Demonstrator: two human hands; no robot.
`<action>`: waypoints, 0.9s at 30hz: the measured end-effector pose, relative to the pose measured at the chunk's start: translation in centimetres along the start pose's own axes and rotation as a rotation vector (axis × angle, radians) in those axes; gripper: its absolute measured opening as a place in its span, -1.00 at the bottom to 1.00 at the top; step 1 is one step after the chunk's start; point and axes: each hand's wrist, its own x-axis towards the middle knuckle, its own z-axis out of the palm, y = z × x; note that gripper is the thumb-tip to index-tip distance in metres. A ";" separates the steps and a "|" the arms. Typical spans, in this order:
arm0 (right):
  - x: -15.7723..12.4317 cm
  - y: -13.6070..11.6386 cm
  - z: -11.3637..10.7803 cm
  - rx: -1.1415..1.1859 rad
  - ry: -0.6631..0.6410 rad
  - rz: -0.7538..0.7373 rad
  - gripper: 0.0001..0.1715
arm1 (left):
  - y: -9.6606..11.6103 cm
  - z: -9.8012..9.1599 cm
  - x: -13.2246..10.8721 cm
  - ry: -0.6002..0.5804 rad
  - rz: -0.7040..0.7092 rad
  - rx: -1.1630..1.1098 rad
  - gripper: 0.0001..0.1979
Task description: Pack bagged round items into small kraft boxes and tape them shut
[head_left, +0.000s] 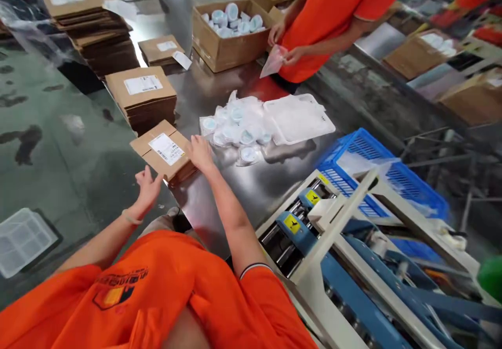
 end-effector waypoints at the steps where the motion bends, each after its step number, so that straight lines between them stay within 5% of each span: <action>1: 0.7 -0.9 0.6 -0.023 -0.037 0.010 -0.59 | -0.2 0.3 0.0 0.012 -0.096 -0.048 -0.60; 3: 0.9 -1.7 1.4 -0.019 -0.049 0.010 -0.63 | 0.1 0.9 -0.4 0.134 -0.291 -0.123 -0.60; 5: -0.1 -1.4 1.1 0.059 0.009 -0.004 -0.61 | 1.1 0.8 -1.3 0.176 -0.295 -0.114 -0.45; 10: -8.1 3.6 -5.3 0.425 0.255 0.085 -0.45 | 4.9 0.1 -3.2 0.151 0.062 -0.093 -0.16; 14: -18.2 9.1 -9.8 0.253 0.527 0.245 -0.65 | 9.5 1.7 -1.1 0.091 0.326 -0.122 -0.23; 16: -22.3 11.1 -9.4 0.101 0.493 0.310 -0.74 | 12.0 3.5 1.6 -0.042 0.498 -0.132 -0.33; 19: -25.5 13.2 -6.2 -0.003 0.304 0.409 -0.85 | 15.0 7.4 5.8 -0.441 0.695 -0.120 -0.47; 23: -26.1 15.4 -2.5 0.037 0.234 0.419 -0.77 | 15.6 12.1 8.9 -1.055 0.557 -0.107 -0.52; 25: -26.4 16.3 -1.9 0.020 0.283 0.355 -0.58 | 15.6 13.3 9.4 -1.152 0.406 -0.132 -0.49; 27: -27.1 16.4 -1.4 -0.061 0.316 0.284 -0.44 | 16.4 13.7 9.3 -1.083 0.297 -0.162 -0.50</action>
